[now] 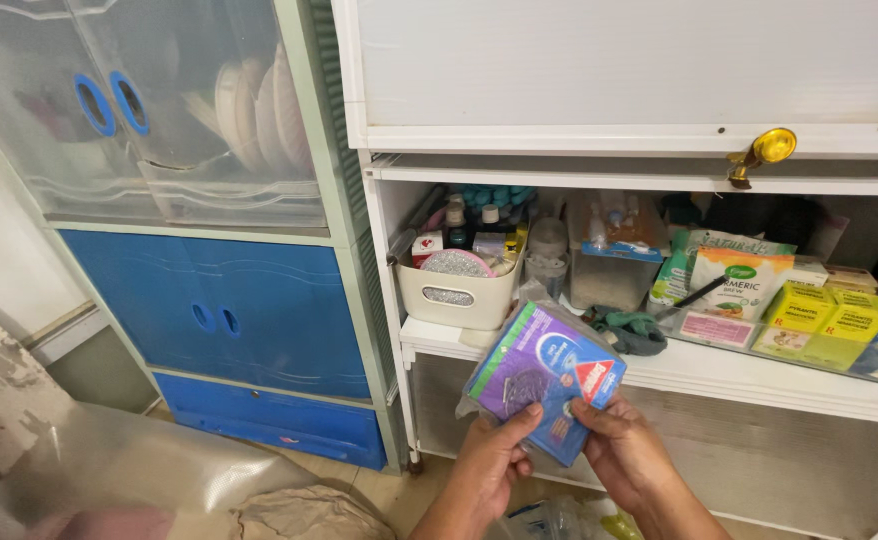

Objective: The person sits on the floor and organizes items in a white cupboard. They handle a blue box, a plastic bag containing a patterned cloth, and a white tube, placing them onto the shelf.

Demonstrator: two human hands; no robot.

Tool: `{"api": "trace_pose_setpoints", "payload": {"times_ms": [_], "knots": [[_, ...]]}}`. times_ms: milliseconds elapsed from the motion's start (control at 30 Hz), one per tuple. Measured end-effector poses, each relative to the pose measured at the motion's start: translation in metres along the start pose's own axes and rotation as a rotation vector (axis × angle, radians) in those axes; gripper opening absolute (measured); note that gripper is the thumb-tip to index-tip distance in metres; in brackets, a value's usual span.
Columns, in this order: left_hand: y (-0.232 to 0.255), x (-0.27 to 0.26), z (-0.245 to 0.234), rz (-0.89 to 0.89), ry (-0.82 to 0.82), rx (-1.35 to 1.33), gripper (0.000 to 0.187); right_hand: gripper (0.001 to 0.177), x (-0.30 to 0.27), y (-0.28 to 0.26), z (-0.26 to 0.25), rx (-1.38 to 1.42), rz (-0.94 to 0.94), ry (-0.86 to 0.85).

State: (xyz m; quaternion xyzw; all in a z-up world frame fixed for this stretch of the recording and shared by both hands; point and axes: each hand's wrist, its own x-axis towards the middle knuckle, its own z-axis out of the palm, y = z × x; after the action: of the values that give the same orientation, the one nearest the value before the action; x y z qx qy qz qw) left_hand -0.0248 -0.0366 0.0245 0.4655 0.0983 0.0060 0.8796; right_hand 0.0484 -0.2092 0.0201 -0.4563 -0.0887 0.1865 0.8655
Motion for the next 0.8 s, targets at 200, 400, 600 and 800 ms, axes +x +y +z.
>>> {"api": "trace_pose_setpoints", "payload": {"times_ms": [200, 400, 600, 800], "knots": [[0.003, -0.001, -0.002, -0.043, 0.038, -0.108, 0.031, 0.034, -0.002, -0.003, 0.008, -0.091, -0.021, 0.009], [0.006, 0.009, -0.006, -0.092, 0.104, -0.068, 0.032, 0.038, -0.007, -0.015, 0.014, -0.042, -0.014, 0.049], [0.023, 0.022, -0.004, -0.076, 0.025, 0.078, 0.037, 0.037, 0.002, -0.027, 0.003, -0.043, -0.048, 0.062], [0.029, 0.022, 0.023, -0.051, -0.118, -0.179, 0.047, 0.029, 0.012, -0.034, 0.005, 0.111, -0.212, 0.125]]}}
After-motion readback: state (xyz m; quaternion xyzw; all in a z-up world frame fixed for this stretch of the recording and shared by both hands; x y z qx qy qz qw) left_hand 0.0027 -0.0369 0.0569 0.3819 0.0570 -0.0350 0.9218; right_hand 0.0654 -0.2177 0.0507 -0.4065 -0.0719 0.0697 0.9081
